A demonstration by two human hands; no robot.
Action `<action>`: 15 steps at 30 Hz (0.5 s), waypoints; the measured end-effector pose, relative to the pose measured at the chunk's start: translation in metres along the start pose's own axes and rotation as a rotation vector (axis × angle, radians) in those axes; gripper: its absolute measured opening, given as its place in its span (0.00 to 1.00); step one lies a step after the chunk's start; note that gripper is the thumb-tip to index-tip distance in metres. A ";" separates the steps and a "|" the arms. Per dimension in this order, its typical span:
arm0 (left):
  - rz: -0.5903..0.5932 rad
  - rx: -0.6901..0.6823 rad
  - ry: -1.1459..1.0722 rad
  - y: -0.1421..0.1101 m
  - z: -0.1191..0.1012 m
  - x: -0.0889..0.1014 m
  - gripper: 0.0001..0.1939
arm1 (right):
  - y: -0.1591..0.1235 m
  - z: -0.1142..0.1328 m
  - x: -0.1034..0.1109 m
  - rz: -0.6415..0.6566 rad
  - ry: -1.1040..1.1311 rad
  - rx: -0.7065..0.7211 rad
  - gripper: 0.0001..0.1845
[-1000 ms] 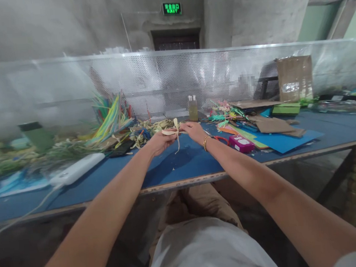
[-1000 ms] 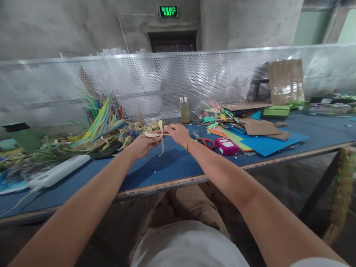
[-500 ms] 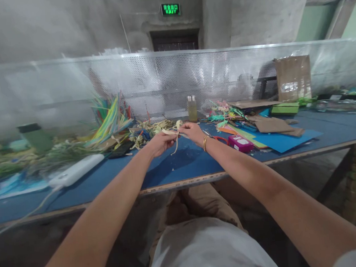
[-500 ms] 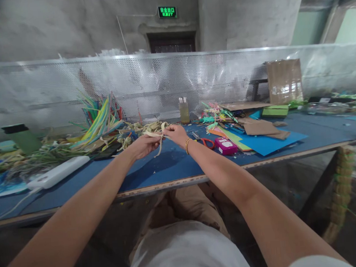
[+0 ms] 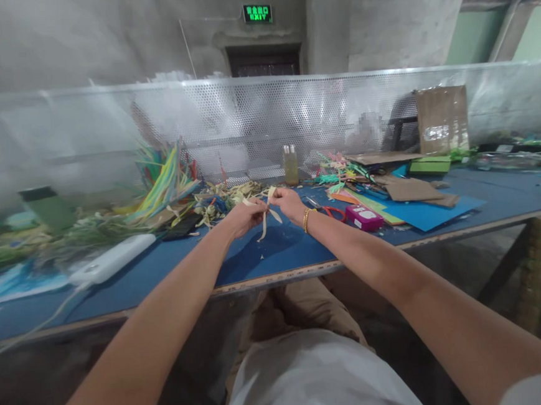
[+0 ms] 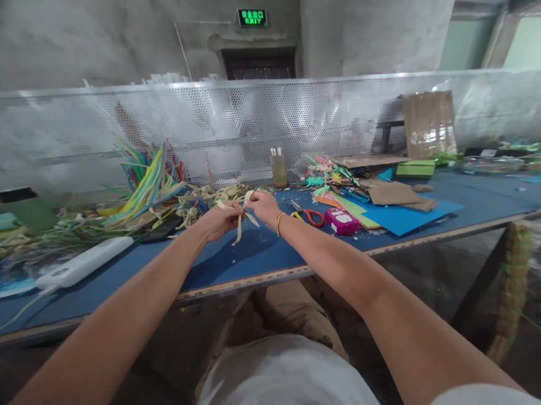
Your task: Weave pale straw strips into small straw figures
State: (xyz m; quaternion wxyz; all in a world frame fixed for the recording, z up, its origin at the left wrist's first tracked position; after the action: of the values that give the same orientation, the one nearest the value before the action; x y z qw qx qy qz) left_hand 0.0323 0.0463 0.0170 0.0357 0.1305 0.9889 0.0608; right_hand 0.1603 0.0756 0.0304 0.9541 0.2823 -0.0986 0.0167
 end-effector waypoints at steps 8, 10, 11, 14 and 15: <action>-0.133 0.110 0.333 -0.011 -0.019 0.013 0.17 | -0.007 -0.005 -0.003 0.087 0.296 -0.131 0.08; -0.234 -0.064 0.541 -0.030 -0.048 0.011 0.15 | -0.007 -0.007 -0.003 0.067 0.319 -0.177 0.07; -0.273 -0.194 0.583 -0.045 -0.062 0.006 0.14 | -0.006 -0.008 -0.003 0.053 0.321 -0.199 0.06; -0.362 -0.443 0.465 -0.112 -0.079 -0.004 0.08 | -0.006 -0.011 -0.001 0.008 0.361 -0.245 0.06; -0.355 -0.452 0.399 -0.134 -0.074 -0.005 0.06 | -0.005 -0.013 -0.001 -0.003 0.384 -0.257 0.06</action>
State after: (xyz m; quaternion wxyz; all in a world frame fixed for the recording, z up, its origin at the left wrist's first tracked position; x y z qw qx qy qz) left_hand -0.0029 -0.0913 0.0733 -0.1200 -0.0691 0.9452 0.2956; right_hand 0.1621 0.0780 0.0168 0.9834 0.1505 0.0841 0.0559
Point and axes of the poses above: each hand's wrist, its own y-axis towards the middle knuckle, its own x-axis out of the back of the hand, z = x × y, the point moved 7 cm from there along y, towards the middle knuckle, and after that the axes turned 2 degrees about x, right-handed, at the moved point
